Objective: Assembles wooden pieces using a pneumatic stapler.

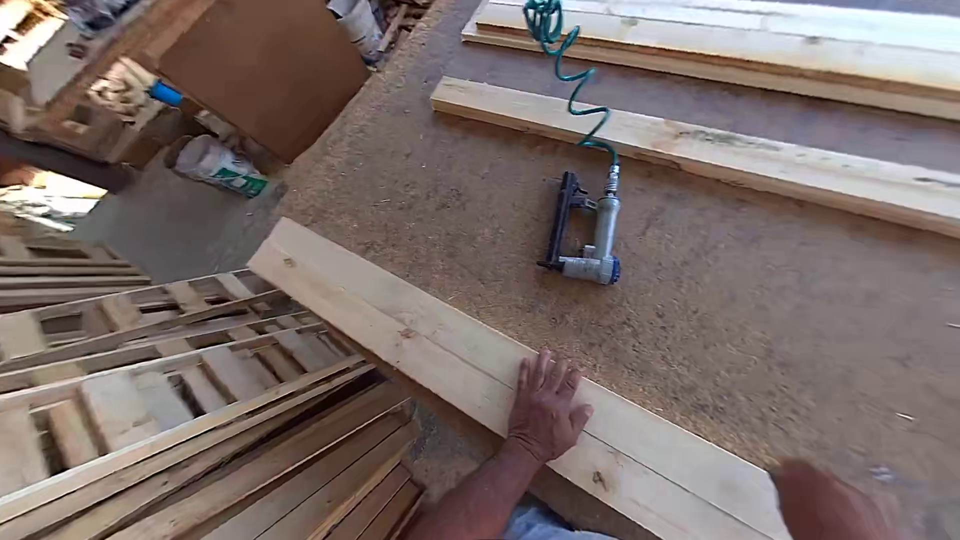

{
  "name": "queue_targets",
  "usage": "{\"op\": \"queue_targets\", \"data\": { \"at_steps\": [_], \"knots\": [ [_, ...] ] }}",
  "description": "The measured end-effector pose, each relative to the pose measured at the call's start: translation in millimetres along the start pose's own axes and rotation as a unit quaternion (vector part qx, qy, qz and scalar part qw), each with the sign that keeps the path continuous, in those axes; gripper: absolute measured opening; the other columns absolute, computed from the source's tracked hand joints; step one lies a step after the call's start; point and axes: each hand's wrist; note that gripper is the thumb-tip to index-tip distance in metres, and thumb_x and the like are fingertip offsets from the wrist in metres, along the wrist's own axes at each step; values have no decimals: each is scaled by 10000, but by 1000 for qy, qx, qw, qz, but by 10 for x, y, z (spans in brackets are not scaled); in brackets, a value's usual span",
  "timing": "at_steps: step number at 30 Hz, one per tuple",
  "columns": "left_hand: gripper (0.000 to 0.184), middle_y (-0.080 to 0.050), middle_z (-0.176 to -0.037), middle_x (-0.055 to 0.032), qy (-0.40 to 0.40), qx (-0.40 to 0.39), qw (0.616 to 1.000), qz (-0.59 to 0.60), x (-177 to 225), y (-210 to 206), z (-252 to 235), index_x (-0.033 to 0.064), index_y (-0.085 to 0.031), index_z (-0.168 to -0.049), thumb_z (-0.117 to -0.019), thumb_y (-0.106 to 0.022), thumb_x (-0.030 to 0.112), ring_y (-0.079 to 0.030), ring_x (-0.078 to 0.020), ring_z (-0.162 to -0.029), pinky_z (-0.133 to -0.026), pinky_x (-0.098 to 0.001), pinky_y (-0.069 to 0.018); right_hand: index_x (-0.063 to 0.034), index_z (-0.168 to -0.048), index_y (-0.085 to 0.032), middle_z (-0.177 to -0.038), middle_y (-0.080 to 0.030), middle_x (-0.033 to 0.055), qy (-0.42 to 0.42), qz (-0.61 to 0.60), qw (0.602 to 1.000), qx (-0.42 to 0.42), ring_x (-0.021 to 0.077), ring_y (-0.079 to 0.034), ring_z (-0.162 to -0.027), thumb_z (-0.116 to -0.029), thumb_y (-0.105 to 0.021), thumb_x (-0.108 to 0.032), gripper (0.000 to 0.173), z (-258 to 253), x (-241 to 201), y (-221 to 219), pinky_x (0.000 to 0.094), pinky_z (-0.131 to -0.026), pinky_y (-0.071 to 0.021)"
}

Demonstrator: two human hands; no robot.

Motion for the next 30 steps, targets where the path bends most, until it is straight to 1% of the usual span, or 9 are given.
{"op": "queue_targets", "data": {
  "at_steps": [5, 9, 16, 18, 20, 21, 23, 25, 30],
  "knots": [
    [593, -564, -1513, -16, -9, 15, 1000, -5, 28, -40, -83, 289, -644, -1399, -995, -403, 650, -412, -334, -1481, -1194, -663, -270, -110, -1352, -647, -1415, -612, 137, 280, 1, 937, 208, 348, -599, -1286, -1037, -546, -123, 331, -1253, -1576, 489, 569, -1039, -506],
    [599, -477, -1582, -26, 3, 1, 1000, 2, 71, -132, 0, 332, -609, -1424, -977, -412, 678, -297, -317, -1539, -1237, -643, -165, -133, -1484, -521, -1574, -491, 74, 470, 177, 850, 159, 316, -395, -1498, -1016, -463, 21, 496, -2325, -2257, 862, 557, -1188, -353],
    [595, -466, -1587, -3, -9, -24, 1000, 16, 11, -85, -4, 338, -567, -1460, -1001, -377, 666, -275, -298, -1546, -1245, -617, -148, -117, -1540, -435, -1317, -634, 218, 551, 459, 690, 96, 407, -536, -1343, -991, -488, 82, 587, -2790, -2625, 1297, 545, -1203, -325],
    [596, -467, -1585, -9, -16, -29, 999, 22, 0, -73, -40, 321, -568, -1461, -1005, -371, 649, -267, -309, -1549, -1241, -628, -155, -104, -1537, -407, -1132, -662, 246, 526, 461, 710, 79, 436, -605, -1207, -991, -522, 20, 571, -2646, -2663, 1293, 576, -1155, -380],
    [623, -487, -1572, -29, -20, -35, 999, 18, 7, -81, -44, 290, -584, -1453, -1001, -358, 653, -295, -329, -1537, -1223, -651, -187, -104, -1350, -524, -911, -658, 180, 491, 448, 746, 46, 419, -668, -950, -898, -689, -173, 485, -2367, -2605, 1276, 609, -839, -520],
    [638, -485, -1573, -35, -19, -42, 999, 17, 5, -77, -41, 279, -583, -1457, -999, -351, 657, -299, -333, -1535, -1221, -657, -189, -103, -1255, -570, -831, -650, 156, 473, 427, 770, 25, 413, -674, -843, -871, -744, -300, 466, -2151, -2547, 1258, 618, -720, -518],
    [664, -475, -1580, -53, -17, -51, 998, 22, 3, -54, -40, 255, -578, -1464, -997, -339, 661, -293, -346, -1536, -1221, -662, -181, -107, -1094, -642, -789, -649, 125, 431, 391, 814, -10, 386, -672, -782, -875, -740, -484, 447, -1674, -2346, 1207, 615, -668, -512],
    [678, -466, -1584, -64, -18, -55, 998, 28, 15, -31, -41, 237, -569, -1471, -992, -344, 660, -278, -357, -1541, -1221, -671, -172, -129, -989, -683, -797, -659, 96, 385, 352, 852, -46, 348, -674, -780, -863, -732, -512, 406, -1232, -1933, 1138, 603, -652, -525],
    [726, -478, -1567, -95, -35, -20, 999, 15, -21, -68, -29, 203, -556, -1481, -977, -317, 668, -287, -381, -1530, -1220, -667, -157, -206, -1031, -664, -804, -664, 35, 223, 234, 936, -140, 275, -679, -746, -885, -725, -454, 294, -77, -404, 857, 563, -618, -550]
  ]
}}
Point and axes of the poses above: each hand's wrist, its own z-axis away from the middle knuckle, its own y-axis out of the back of the hand, x = y × z
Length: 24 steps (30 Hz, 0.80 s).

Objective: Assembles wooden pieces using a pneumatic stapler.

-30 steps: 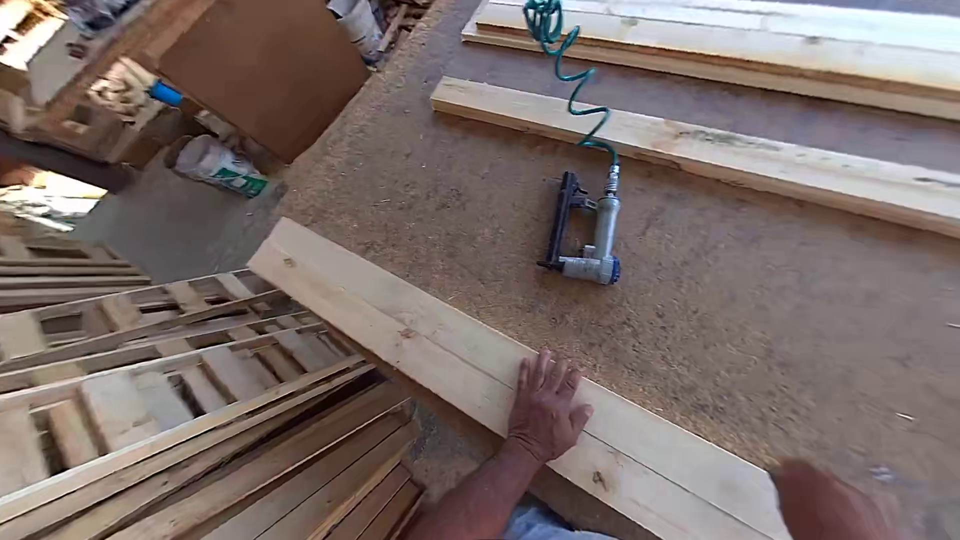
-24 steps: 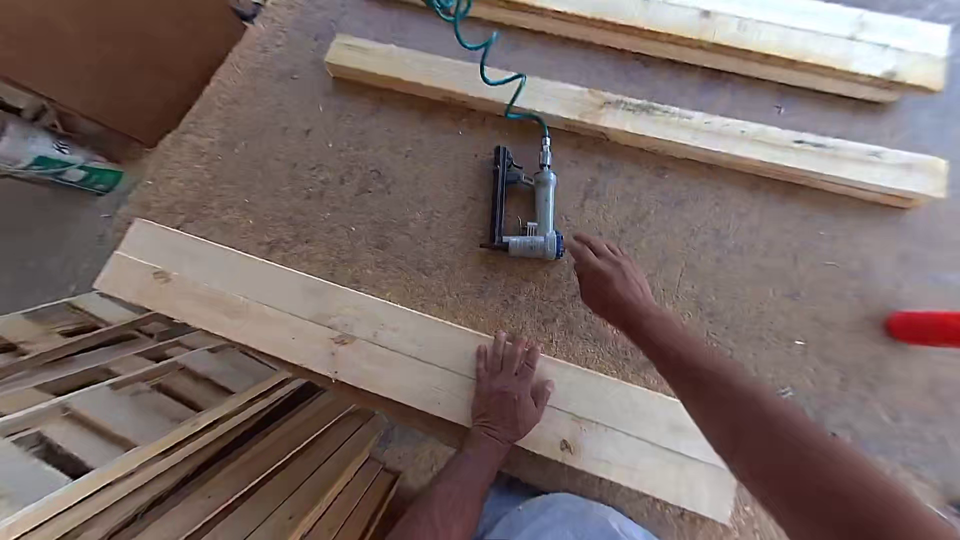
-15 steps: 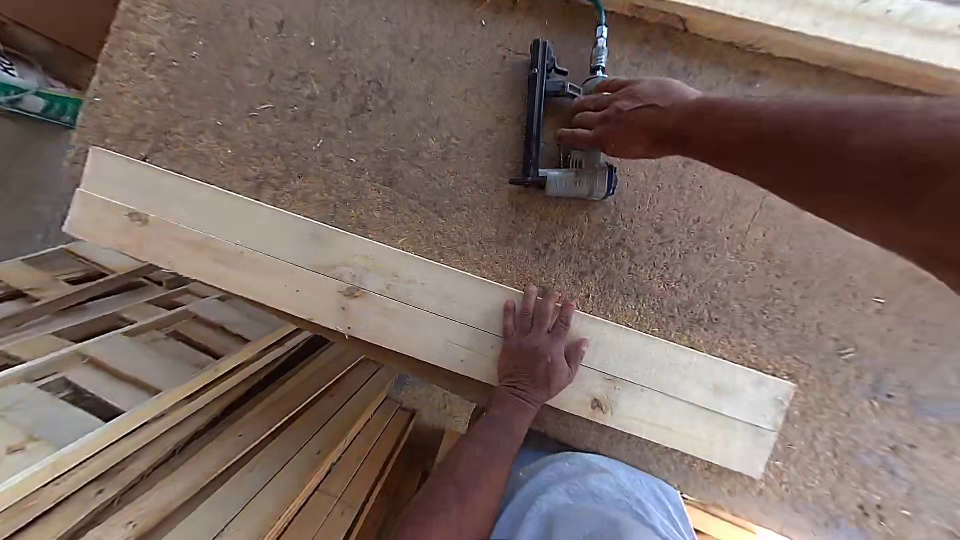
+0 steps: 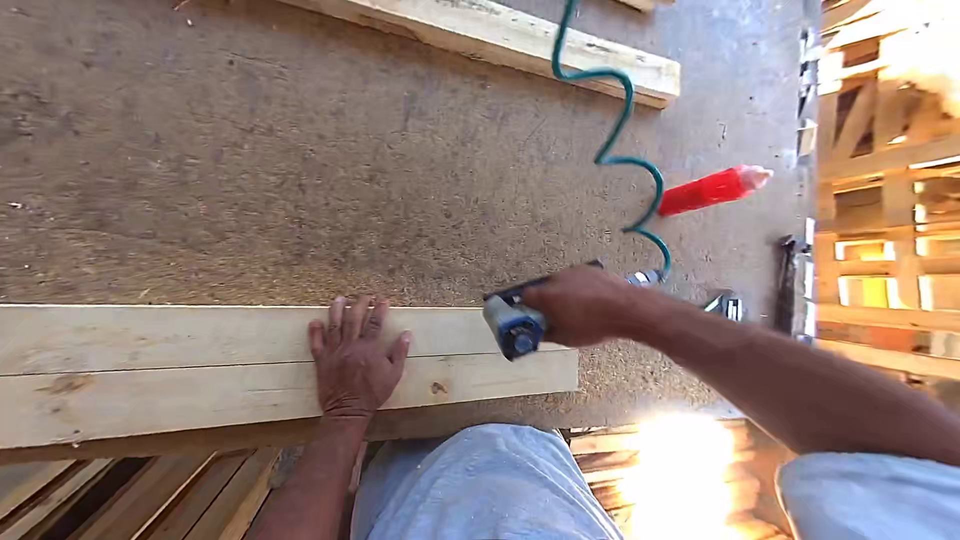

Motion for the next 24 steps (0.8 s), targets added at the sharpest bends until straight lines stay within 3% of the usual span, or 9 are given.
{"op": "queue_targets", "data": {
  "at_steps": [3, 7, 10, 12, 15, 17, 19, 21, 24],
  "knots": [
    [737, -485, -1557, -112, -8, 9, 1000, -15, -23, -14, 11, 195, -559, -1476, -974, -313, 675, -305, -392, -1519, -1221, -668, -154, -249, -1106, -666, -817, -696, 2, -66, -88, 994, 6, 240, -698, -772, -887, -719, -481, 323, 706, 355, -812, 547, -660, -568],
    [753, -437, -1589, -164, -4, 9, 1000, -29, 10, -3, 43, 147, -522, -1504, -983, -324, 655, -268, -431, -1530, -1223, -680, -148, -254, -1275, -641, -960, -733, 77, -140, -201, 970, 4, 313, -715, -908, -925, -667, -450, 402, 1359, 702, -1551, 598, -770, -562],
    [674, -385, -1617, -201, -11, 0, 1000, -29, 314, 54, 80, 55, -475, -1524, -1016, -324, 470, -246, -469, -1530, -1205, -705, -174, -233, -1366, -628, -1038, -744, 131, -163, -245, 956, 13, 363, -718, -963, -931, -664, -432, 481, 1659, 841, -1879, 636, -808, -553],
    [599, -408, -1600, -209, -38, 2, 999, -19, 663, 25, 81, 18, -517, -1478, -972, -399, 316, -288, -462, -1516, -1202, -689, -203, -202, -1396, -607, -1061, -737, 158, -160, -263, 951, 14, 389, -712, -980, -935, -671, -405, 508, 1743, 864, -2048, 653, -829, -544],
    [557, -388, -1627, -148, -53, -11, 999, 2, 1087, -90, 93, 61, -524, -1483, -970, -464, 267, -247, -398, -1547, -1223, -666, -194, -230, -1393, -605, -1024, -742, 151, -136, -281, 949, 43, 402, -718, -934, -890, -699, -390, 536, 1718, 762, -2145, 657, -763, -552],
    [602, -317, -1671, -110, -42, -24, 998, -33, 1198, -184, 88, 136, -464, -1548, -1040, -378, 446, -179, -377, -1572, -1224, -684, -155, -240, -1399, -602, -1022, -742, 157, -111, -300, 946, 49, 413, -718, -934, -878, -699, -403, 555, 1621, 630, -2081, 669, -752, -549],
    [719, -205, -1717, -69, -4, -49, 996, -73, 1218, -244, 96, 196, -330, -1622, -1042, -246, 612, -90, -361, -1591, -1224, -697, -99, -224, -1379, -595, -1001, -737, 157, -82, -290, 952, 40, 412, -718, -915, -875, -682, -417, 547, 1478, 490, -1941, 663, -732, -547],
    [751, -134, -1735, -33, 19, -67, 993, -93, 1216, -262, 99, 230, -256, -1647, -1032, -194, 656, -27, -332, -1600, -1229, -695, -41, -206, -1340, -591, -961, -729, 148, -65, -268, 961, 24, 404, -718, -884, -884, -654, -434, 513, 1326, 356, -1769, 638, -700, -550],
    [703, -241, -1709, -9, 34, -66, 993, -94, 1216, -302, 112, 281, -362, -1606, -1032, -204, 654, -64, -329, -1598, -1234, -684, -36, -168, -1328, -574, -979, -716, 158, -60, -256, 964, -36, 405, -711, -903, -915, -623, -422, 487, 1134, 227, -1514, 623, -715, -549]
  ]
}}
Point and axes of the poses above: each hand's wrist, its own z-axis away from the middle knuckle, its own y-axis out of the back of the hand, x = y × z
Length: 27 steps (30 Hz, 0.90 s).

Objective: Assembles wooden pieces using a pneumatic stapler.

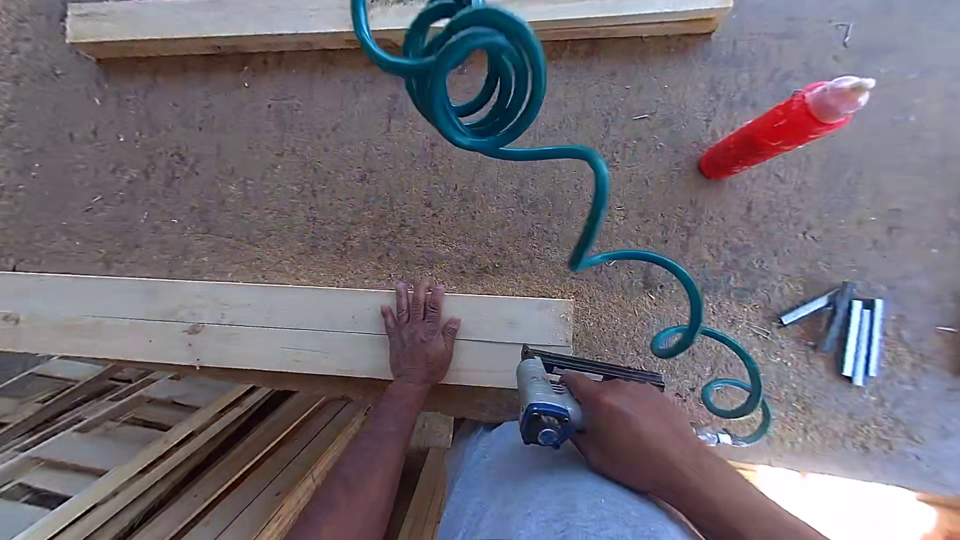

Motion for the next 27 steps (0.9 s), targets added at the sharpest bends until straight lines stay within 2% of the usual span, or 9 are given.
{"op": "queue_targets", "data": {
  "at_steps": [2, 6, 10, 16, 21, 24, 27],
  "knots": [
    [684, -335, -1670, -15, 0, 18, 1000, 10, -4, -18, -11, 296, -436, -1568, -1026, -238, 663, -132, -335, -1588, -1233, -675, -67, -158, -1326, -565, -1012, -711, 161, -16, 4, 999, -36, 401, -707, -935, -923, -615, -422, 485, -126, -104, 78, 617, -735, -549],
    [687, -426, -1619, -21, -6, 55, 998, 39, -11, -44, 7, 279, -507, -1524, -1012, -303, 689, -204, -333, -1571, -1236, -664, -95, -147, -1348, -546, -1052, -706, 171, -28, -9, 997, -70, 412, -699, -981, -928, -616, -412, 502, -332, -198, 101, 628, -768, -545],
    [659, -509, -1558, -51, -9, 80, 995, 55, 19, 8, -1, 244, -569, -1472, -1008, -362, 665, -306, -340, -1535, -1220, -663, -148, -111, -1313, -579, -1036, -712, 181, -21, -30, 998, -55, 412, -705, -979, -914, -622, -424, 508, -401, -186, 47, 634, -779, -544],
    [662, -499, -1562, -34, 0, 67, 996, 54, -20, -43, 2, 266, -577, -1462, -987, -393, 687, -262, -325, -1552, -1240, -648, -117, -129, -1265, -562, -995, -711, 155, -68, -3, 992, -103, 392, -713, -941, -869, -646, -451, 517, -418, -164, 136, 602, -730, -553],
    [673, -495, -1563, -30, 2, 68, 996, 57, 6, -21, -9, 263, -565, -1465, -986, -377, 697, -256, -319, -1554, -1235, -659, -117, -142, -1310, -534, -983, -707, 160, -66, 10, 991, -118, 402, -711, -922, -853, -667, -428, 555, -411, -111, 165, 598, -709, -551],
    [673, -500, -1559, -33, 3, 69, 996, 57, 10, -11, -19, 263, -561, -1465, -985, -378, 699, -260, -325, -1553, -1235, -652, -121, -115, -1287, -535, -1001, -702, 176, -69, -3, 988, -135, 408, -705, -960, -884, -660, -399, 509, -360, -51, 219, 600, -747, -545],
    [682, -510, -1549, -42, 7, 56, 997, 56, 14, 7, -14, 249, -568, -1459, -982, -375, 697, -267, -331, -1549, -1239, -650, -120, -130, -1305, -547, -963, -714, 157, -73, -25, 991, -105, 396, -714, -930, -852, -683, -417, 553, -318, 67, 129, 600, -748, -553]
  ]
}}
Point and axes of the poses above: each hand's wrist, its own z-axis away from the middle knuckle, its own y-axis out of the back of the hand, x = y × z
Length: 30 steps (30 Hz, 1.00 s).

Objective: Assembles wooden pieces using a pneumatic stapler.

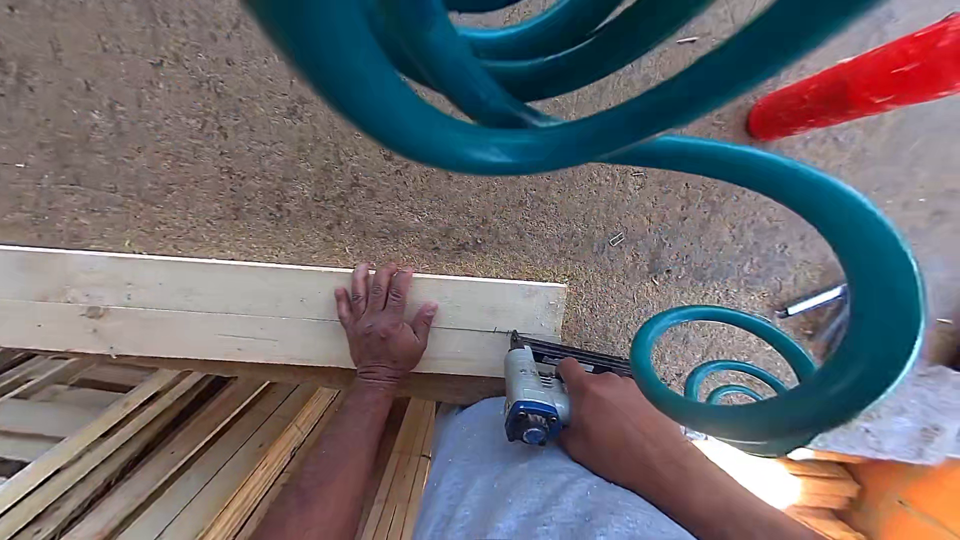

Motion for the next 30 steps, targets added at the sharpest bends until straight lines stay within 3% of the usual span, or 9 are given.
{"op": "queue_targets", "data": {
  "at_steps": [4, 6, 12, 20, 24, 28, 30],
  "knots": [
    [671, -535, -1526, -72, -2, 5, 1000, 6, 46, 40, -12, 205, -590, -1441, -997, -376, 660, -314, -349, -1526, -1233, -649, -128, -128, -1290, -556, -1011, -720, 163, -21, -10, 1000, 1, 394, -714, -969, -856, -685, -438, 549, 48, 109, -19, 612, -781, -551],
    [663, -548, -1514, -94, -5, 8, 1000, 9, 84, 80, -21, 170, -587, -1443, -1007, -383, 626, -354, -365, -1504, -1221, -654, -145, -123, -1257, -594, -996, -721, 159, -10, -19, 999, 40, 388, -718, -947, -835, -689, -460, 548, 58, 215, -102, 618, -750, -553],
    [700, -512, -1546, -51, 6, 0, 1000, 4, 16, -6, 3, 235, -565, -1461, -978, -358, 696, -263, -336, -1549, -1239, -641, -111, -149, -1248, -586, -947, -713, 141, -46, -5, 999, 11, 374, -716, -915, -854, -672, -470, 516, 151, 326, -15, 586, -721, -549],
    [700, -504, -1553, -39, 5, 6, 1000, 0, 2, -7, 27, 238, -564, -1461, -976, -354, 697, -254, -327, -1553, -1237, -638, -116, -130, -1273, -598, -1006, -716, 159, -60, -22, 998, 7, 378, -707, -977, -888, -653, -493, 532, 224, 432, 29, 587, -792, -551],
    [701, -502, -1553, -41, 4, 5, 1000, -12, -6, -11, -1, 243, -559, -1466, -975, -344, 695, -265, -331, -1547, -1233, -643, -129, -163, -1276, -618, -979, -726, 134, -45, -32, 998, 40, 358, -718, -947, -861, -656, -528, 554, 125, 530, -69, 595, -773, -561],
    [702, -511, -1546, -58, 4, 12, 1000, -14, 22, -12, -14, 232, -573, -1458, -982, -334, 690, -284, -347, -1538, -1231, -653, -137, -142, -1195, -613, -976, -713, 134, -45, -23, 998, 37, 349, -711, -960, -891, -643, -511, 479, 119, 497, -14, 590, -791, -560],
    [679, -504, -1554, -39, 8, 14, 1000, -19, 17, 3, -14, 255, -573, -1456, -981, -344, 683, -270, -339, -1546, -1233, -653, -139, -167, -1273, -599, -966, -721, 136, -53, -23, 996, 64, 356, -715, -940, -867, -674, -530, 550, 149, 447, -52, 588, -780, -560]
  ]
}}
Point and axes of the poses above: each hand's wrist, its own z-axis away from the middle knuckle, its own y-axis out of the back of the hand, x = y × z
